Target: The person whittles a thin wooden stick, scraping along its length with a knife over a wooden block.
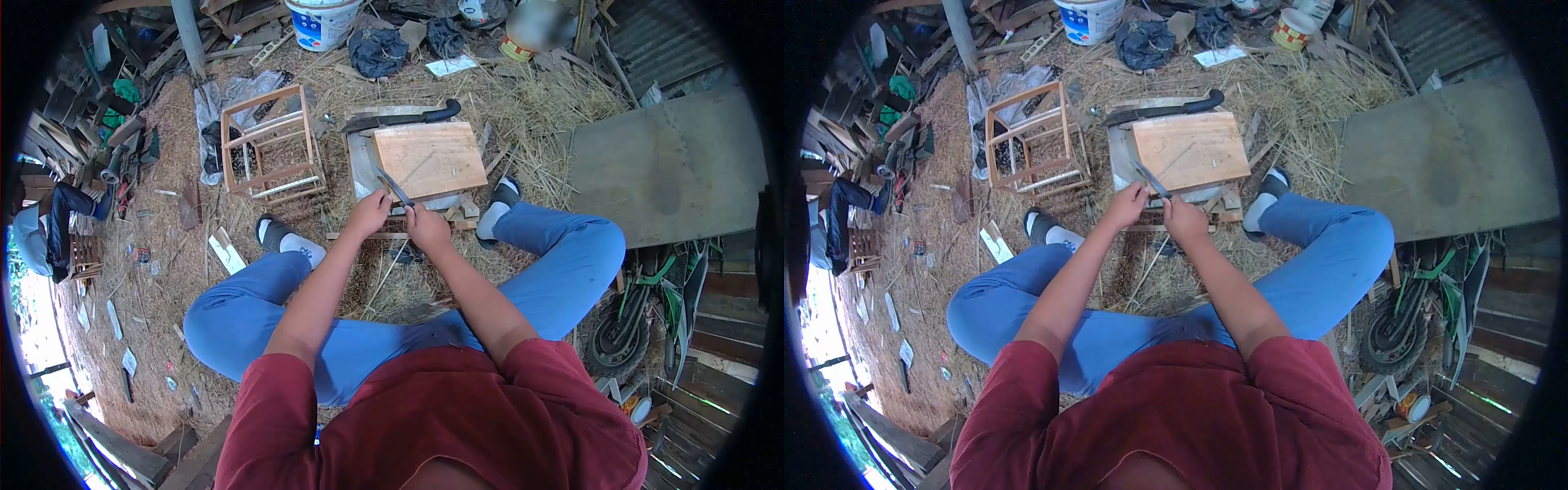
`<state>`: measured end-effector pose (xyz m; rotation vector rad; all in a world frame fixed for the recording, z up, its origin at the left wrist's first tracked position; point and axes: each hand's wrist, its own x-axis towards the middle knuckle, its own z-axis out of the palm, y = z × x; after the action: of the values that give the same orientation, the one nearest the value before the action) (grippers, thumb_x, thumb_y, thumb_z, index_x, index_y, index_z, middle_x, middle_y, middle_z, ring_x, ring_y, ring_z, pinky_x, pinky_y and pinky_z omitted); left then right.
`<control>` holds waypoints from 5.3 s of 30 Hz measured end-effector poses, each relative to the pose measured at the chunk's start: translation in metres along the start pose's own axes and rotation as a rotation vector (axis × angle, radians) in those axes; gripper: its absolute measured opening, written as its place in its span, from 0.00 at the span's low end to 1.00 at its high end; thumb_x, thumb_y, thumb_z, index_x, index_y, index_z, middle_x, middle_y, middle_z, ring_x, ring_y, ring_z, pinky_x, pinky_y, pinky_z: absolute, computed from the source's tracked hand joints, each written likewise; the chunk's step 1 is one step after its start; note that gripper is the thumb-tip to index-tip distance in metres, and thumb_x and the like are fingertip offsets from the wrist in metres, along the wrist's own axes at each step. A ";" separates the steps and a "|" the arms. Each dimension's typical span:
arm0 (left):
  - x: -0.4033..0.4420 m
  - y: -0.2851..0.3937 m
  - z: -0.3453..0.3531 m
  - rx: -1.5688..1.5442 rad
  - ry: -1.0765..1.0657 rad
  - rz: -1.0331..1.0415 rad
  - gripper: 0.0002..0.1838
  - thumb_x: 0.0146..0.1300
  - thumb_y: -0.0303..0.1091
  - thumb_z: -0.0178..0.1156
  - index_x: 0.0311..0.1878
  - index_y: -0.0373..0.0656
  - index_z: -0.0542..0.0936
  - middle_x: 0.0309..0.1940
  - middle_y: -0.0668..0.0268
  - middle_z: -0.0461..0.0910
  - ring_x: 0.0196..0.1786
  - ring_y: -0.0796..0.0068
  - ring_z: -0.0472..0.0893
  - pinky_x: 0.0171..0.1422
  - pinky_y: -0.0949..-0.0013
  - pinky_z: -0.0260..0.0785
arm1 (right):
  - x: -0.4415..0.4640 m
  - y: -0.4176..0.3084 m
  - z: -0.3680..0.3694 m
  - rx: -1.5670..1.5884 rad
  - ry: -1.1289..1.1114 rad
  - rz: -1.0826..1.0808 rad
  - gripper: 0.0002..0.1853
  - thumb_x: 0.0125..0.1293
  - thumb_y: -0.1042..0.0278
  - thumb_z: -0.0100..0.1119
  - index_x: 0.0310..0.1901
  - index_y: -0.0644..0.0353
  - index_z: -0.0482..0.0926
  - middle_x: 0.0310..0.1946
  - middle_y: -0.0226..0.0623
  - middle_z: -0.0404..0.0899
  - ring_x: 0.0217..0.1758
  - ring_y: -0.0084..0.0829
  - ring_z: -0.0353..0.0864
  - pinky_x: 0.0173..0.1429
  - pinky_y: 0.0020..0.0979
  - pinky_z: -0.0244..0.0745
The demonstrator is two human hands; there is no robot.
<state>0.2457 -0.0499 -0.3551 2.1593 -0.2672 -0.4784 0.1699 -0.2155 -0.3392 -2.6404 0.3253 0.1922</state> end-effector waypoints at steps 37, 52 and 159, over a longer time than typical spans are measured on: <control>-0.100 -0.048 -0.061 0.091 0.147 0.061 0.16 0.76 0.43 0.52 0.38 0.38 0.75 0.28 0.44 0.78 0.35 0.37 0.80 0.40 0.44 0.70 | 0.018 0.012 -0.037 0.148 -0.049 0.291 0.31 0.79 0.46 0.37 0.46 0.64 0.86 0.46 0.57 0.85 0.53 0.57 0.84 0.60 0.54 0.77; -0.038 0.028 -0.001 0.348 0.100 -0.011 0.16 0.76 0.47 0.48 0.46 0.45 0.77 0.34 0.44 0.84 0.40 0.36 0.83 0.45 0.40 0.74 | -0.001 0.012 -0.010 0.126 0.078 0.102 0.26 0.78 0.43 0.45 0.42 0.61 0.80 0.32 0.55 0.85 0.37 0.57 0.86 0.44 0.55 0.80; -0.038 0.017 -0.012 0.050 0.168 0.068 0.15 0.77 0.44 0.50 0.46 0.42 0.80 0.32 0.47 0.83 0.37 0.40 0.83 0.43 0.48 0.73 | -0.007 0.032 0.006 0.341 0.401 0.540 0.16 0.70 0.61 0.61 0.47 0.66 0.71 0.37 0.59 0.83 0.43 0.61 0.84 0.50 0.55 0.77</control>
<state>0.2167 -0.0378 -0.3260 2.2165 -0.2608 -0.2518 0.1541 -0.2391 -0.3566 -2.1842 1.0984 -0.2118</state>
